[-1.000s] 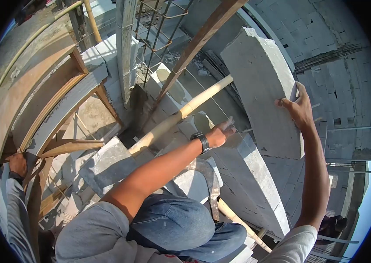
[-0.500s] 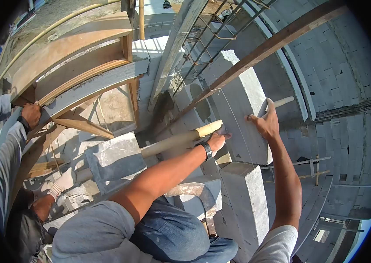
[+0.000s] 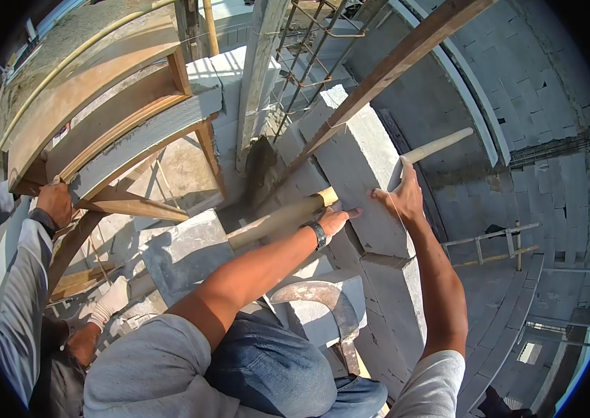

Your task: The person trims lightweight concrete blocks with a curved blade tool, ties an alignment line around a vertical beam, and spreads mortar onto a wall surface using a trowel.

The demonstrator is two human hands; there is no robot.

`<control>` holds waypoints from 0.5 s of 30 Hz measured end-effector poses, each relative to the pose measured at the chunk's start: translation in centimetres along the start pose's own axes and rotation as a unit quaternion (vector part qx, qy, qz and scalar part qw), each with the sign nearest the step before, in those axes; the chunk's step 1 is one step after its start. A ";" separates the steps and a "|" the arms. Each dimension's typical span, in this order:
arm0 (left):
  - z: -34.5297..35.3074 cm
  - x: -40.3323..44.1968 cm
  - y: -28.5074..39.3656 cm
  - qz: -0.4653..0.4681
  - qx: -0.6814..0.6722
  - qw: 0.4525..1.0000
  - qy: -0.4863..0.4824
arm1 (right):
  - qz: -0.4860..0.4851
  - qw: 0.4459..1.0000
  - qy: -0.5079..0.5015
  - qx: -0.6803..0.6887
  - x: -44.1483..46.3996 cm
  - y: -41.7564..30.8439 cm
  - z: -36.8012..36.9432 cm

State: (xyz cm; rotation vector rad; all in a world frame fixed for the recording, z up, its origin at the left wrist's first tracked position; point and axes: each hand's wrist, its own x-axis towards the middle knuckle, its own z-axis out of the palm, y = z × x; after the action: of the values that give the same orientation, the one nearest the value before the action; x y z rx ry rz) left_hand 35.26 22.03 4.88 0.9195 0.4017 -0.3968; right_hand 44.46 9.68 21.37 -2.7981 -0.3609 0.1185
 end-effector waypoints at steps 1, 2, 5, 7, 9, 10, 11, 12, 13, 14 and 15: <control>-0.4 0.9 -1.0 -0.014 0.015 1.000 0.015 | 0.002 1.000 -0.004 -0.005 -0.1 0.1 0.3; -0.6 1.3 -1.6 -0.009 0.013 1.000 0.011 | 0.003 1.000 0.000 -0.008 -0.2 0.2 0.6; -1.1 1.7 -2.2 0.001 0.019 1.000 0.023 | 0.003 1.000 0.005 -0.008 -0.2 0.1 1.4; -0.7 1.1 -2.0 -0.007 0.044 0.997 0.055 | 0.010 1.000 -0.004 0.001 -0.5 -0.3 1.3; -1.0 0.7 -1.6 -0.001 0.048 0.998 0.037 | -0.004 1.000 0.003 -0.011 -0.6 -0.5 1.6; -1.0 0.6 -1.4 0.000 0.049 0.998 0.024 | -0.009 1.000 0.007 -0.020 -0.6 -0.7 1.5; -1.2 0.4 -1.4 -0.019 0.057 0.998 0.019 | 0.008 1.000 -0.012 -0.017 -0.8 -0.9 1.3; -1.5 -0.1 -0.8 -0.017 0.057 0.998 0.016 | 0.009 1.000 -0.016 -0.016 -0.8 -1.2 1.4; -1.5 -0.6 -0.3 -0.016 0.056 0.998 0.010 | 0.014 1.000 -0.018 -0.016 -0.9 -1.2 1.4; -1.3 -1.1 -0.2 -0.019 0.054 0.998 0.001 | 0.021 0.999 -0.022 -0.019 -1.2 -1.0 1.4; -0.6 -2.2 0.9 -0.058 0.090 0.993 0.047 | 0.029 0.999 -0.033 -0.020 -1.3 -0.9 1.3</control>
State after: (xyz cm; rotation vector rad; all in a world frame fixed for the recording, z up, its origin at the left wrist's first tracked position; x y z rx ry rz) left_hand 33.75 23.34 6.26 1.0956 0.5131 -0.5034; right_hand 42.85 10.51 20.45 -2.8512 -0.3006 0.2190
